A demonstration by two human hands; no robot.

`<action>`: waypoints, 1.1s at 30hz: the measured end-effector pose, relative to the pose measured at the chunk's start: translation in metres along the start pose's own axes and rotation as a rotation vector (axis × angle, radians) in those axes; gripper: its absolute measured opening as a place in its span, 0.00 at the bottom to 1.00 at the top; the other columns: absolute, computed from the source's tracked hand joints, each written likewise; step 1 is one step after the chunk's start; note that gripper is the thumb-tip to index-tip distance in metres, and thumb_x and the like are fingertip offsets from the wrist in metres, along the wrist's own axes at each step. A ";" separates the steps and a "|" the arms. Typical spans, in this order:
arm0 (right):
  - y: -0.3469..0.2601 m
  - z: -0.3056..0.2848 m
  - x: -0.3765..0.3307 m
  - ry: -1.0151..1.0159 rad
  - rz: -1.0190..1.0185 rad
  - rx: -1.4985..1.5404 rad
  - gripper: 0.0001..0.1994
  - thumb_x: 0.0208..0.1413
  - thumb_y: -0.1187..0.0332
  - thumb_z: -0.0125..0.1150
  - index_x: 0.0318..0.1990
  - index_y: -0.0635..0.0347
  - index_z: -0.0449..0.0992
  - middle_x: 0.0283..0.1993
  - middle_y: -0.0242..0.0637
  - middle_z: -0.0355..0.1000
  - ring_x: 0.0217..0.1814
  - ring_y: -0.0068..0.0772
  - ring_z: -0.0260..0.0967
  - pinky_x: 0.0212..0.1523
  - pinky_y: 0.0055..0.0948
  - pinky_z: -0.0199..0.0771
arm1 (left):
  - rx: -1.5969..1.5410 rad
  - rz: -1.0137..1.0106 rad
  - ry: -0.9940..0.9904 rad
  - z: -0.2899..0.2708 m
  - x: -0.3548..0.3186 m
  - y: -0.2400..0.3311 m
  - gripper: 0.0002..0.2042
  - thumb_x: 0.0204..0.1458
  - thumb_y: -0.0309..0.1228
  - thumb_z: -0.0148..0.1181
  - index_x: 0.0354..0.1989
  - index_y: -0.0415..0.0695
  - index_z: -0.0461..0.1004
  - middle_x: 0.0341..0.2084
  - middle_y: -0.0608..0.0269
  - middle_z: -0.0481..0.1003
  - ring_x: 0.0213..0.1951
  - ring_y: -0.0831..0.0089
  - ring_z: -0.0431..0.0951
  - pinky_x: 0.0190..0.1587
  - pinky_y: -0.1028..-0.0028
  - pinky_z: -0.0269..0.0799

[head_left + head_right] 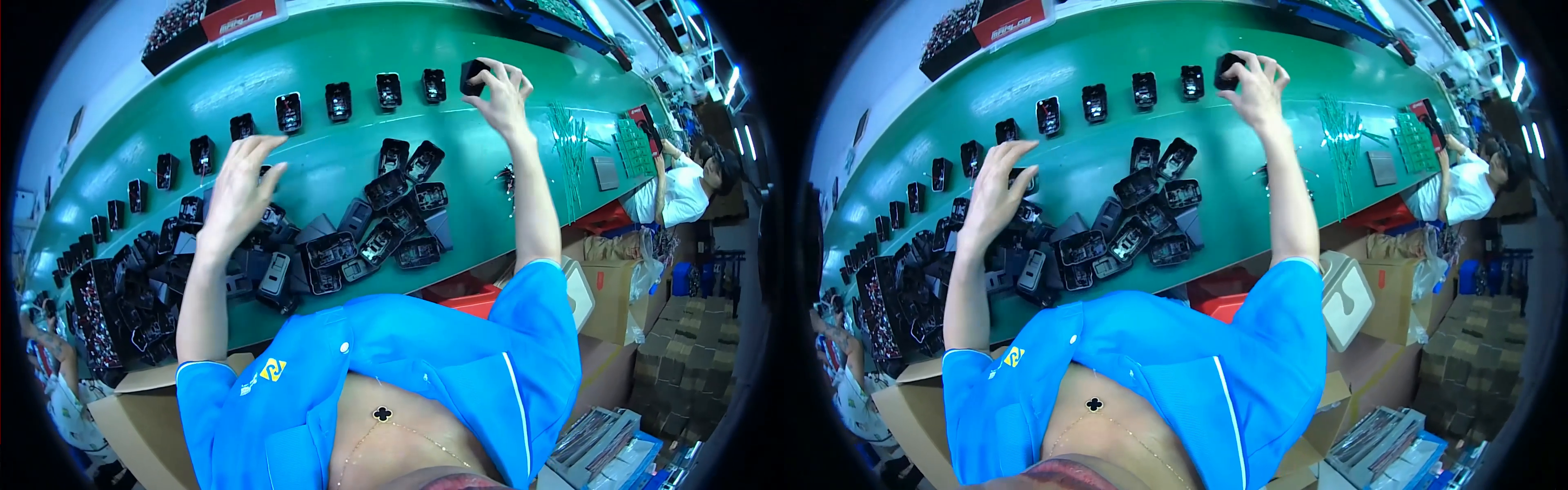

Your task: The person assembles electronic devices by inserting small wired components into plastic casing parts, snapping the housings together, and placing the assembled units in a line on the table, while also retrieving more parts from a cardboard box.

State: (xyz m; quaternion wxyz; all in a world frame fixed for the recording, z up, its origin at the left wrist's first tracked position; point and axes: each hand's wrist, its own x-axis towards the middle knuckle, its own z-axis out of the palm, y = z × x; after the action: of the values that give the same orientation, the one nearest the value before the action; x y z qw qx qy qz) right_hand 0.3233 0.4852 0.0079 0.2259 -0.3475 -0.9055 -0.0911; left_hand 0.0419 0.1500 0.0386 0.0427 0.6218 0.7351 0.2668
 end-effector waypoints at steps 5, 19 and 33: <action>0.041 0.028 0.028 -0.337 0.031 -0.101 0.15 0.38 0.59 0.77 0.35 0.45 0.79 0.64 0.17 0.65 0.65 0.35 0.53 0.66 0.48 0.43 | 0.297 -0.018 -0.205 -0.003 -0.001 -0.029 0.15 0.49 0.25 0.62 0.47 0.39 0.77 0.43 0.57 0.76 0.46 0.57 0.72 0.51 0.63 0.69; 0.055 0.012 0.006 -0.316 0.045 -0.025 0.16 0.44 0.56 0.74 0.41 0.42 0.81 0.59 0.21 0.68 0.62 0.32 0.57 0.65 0.47 0.47 | 0.598 0.138 -0.319 0.028 0.016 -0.052 0.13 0.43 0.20 0.58 0.40 0.42 0.75 0.33 0.58 0.75 0.37 0.59 0.72 0.43 0.66 0.67; 0.058 -0.030 -0.133 -0.464 0.312 0.196 0.12 0.56 0.58 0.63 0.41 0.55 0.79 0.37 0.35 0.77 0.36 0.35 0.74 0.45 0.34 0.70 | -1.205 -0.423 -0.173 0.009 0.022 0.044 0.16 0.56 0.21 0.50 0.54 0.42 0.68 0.36 0.59 0.70 0.34 0.76 0.75 0.33 0.78 0.74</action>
State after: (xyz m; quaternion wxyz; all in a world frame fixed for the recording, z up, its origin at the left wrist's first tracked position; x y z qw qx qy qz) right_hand 0.4602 0.4403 -0.0285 0.0566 -0.4705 -0.8731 0.1144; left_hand 0.0798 0.1775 0.0570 0.4953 0.3496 0.5571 0.5675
